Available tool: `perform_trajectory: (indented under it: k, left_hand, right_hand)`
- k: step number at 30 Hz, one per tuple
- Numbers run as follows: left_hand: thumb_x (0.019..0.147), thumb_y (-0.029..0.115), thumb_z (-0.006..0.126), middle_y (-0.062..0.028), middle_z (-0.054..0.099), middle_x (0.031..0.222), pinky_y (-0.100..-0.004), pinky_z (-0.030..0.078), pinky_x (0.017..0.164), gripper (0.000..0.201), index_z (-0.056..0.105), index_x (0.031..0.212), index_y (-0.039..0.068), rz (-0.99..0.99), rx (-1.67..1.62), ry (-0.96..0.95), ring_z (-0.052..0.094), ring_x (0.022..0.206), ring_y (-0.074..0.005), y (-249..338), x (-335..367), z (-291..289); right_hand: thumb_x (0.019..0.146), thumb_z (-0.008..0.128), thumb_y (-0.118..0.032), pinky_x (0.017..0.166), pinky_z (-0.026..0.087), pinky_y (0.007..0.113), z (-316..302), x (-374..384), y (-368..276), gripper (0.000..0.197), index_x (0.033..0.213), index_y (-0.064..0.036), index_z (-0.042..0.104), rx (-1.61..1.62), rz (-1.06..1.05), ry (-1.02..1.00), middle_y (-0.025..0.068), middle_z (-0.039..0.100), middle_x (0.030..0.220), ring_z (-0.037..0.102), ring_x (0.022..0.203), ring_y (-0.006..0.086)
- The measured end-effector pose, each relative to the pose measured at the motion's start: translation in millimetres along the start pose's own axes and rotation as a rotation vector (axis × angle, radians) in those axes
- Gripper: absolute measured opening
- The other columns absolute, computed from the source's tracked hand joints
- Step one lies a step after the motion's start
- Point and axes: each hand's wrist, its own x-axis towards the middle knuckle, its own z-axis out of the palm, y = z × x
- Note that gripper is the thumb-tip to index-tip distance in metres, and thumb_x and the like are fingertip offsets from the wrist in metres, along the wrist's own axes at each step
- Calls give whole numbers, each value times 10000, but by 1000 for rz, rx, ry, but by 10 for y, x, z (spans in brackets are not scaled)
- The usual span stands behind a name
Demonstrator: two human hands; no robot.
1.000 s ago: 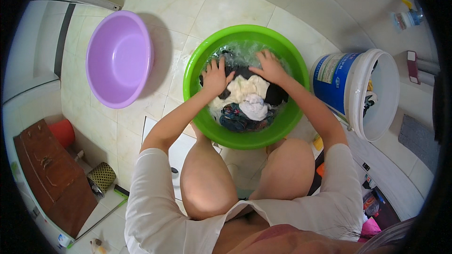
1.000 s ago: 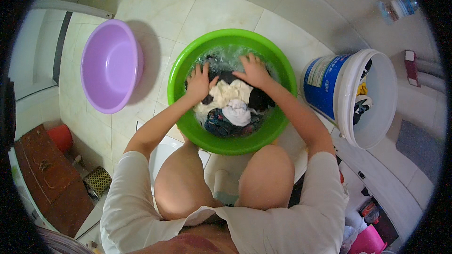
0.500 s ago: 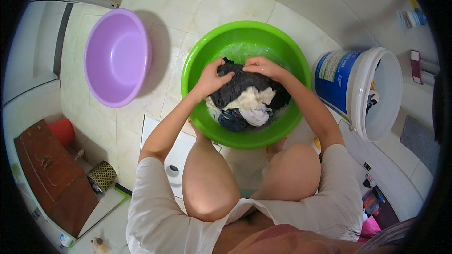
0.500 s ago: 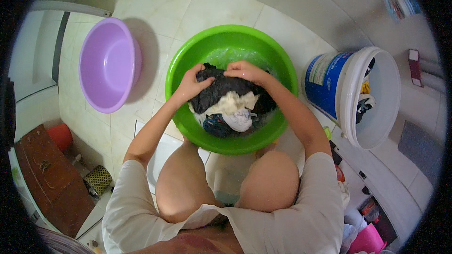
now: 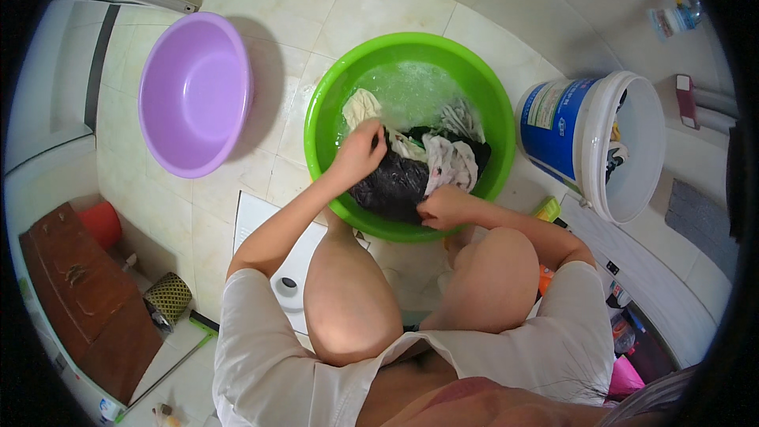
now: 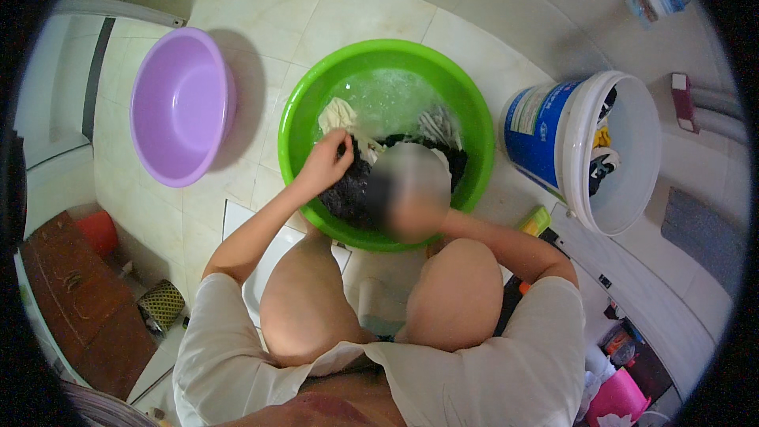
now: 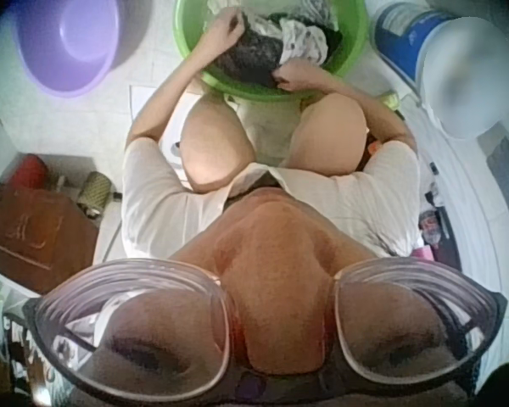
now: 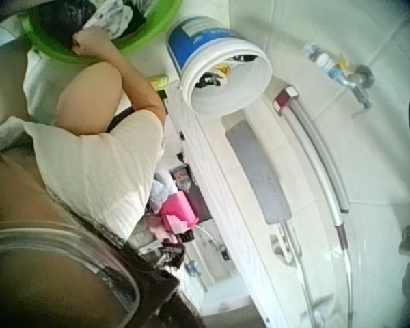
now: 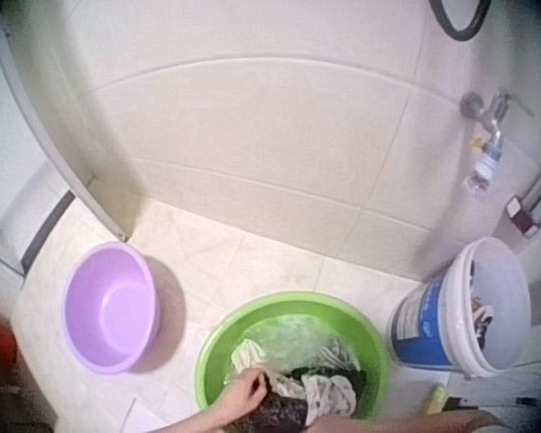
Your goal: The person scrubs various garments in a green basin filled with soapy water, wrings the water out of the items by hand, and places the washed clothes into a separate purple basin.
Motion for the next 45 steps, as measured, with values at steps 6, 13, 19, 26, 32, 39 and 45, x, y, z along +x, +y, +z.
perform_trajectory:
  k: [6,13,19,26,32,39,45]
  left_hand:
    - [697,-44,503,-225,535,822,-419,423,669,276,429,961,-9,33,-104,11,535,781,-386,-913,655,330]
    - [661,82,562,-261,576,819,-439,446,704,358,443,977,-36,-306,373,-49,567,794,-404,-1214,659,669]
    - [661,181,543,-232,588,779,-432,449,702,255,592,813,-18,-327,301,-174,572,802,-381,-1026,441,552]
    - [626,97,514,-208,587,740,-439,455,636,163,593,753,34,-94,274,-236,575,731,-362,-393,-77,351]
    - [657,85,519,-181,575,741,-414,458,606,171,514,811,11,93,465,-166,569,684,-326,-131,-297,514]
    - [710,47,492,-230,571,775,-444,445,608,191,485,895,-1,-145,298,-186,561,702,-378,-751,153,604]
    - [758,24,498,-274,570,777,-460,435,693,250,487,997,-49,-141,104,259,551,751,-431,-1222,680,364]
  right_hand:
    - [783,560,-180,500,423,322,-650,437,85,184,675,-32,540,671,33,-122,82,569,578,559,526,195]
    - [727,574,-122,573,438,339,-715,812,480,142,817,-21,531,627,320,331,161,550,694,550,626,274]
    - [807,507,-377,688,436,398,-527,691,694,385,847,-1,575,-76,410,425,208,589,773,579,714,311]
    - [680,685,-391,614,410,402,-776,8,-86,460,875,-42,457,268,252,165,165,538,759,540,721,335]
    - [653,727,-338,638,406,418,-459,-209,-212,481,905,-43,442,209,334,183,153,514,813,517,765,352]
    - [722,682,-306,574,412,340,-723,27,-5,391,914,-62,444,505,595,98,134,542,744,552,660,274]
    - [811,554,-229,558,425,397,-661,798,1213,273,927,15,510,269,385,766,168,531,627,535,582,302]
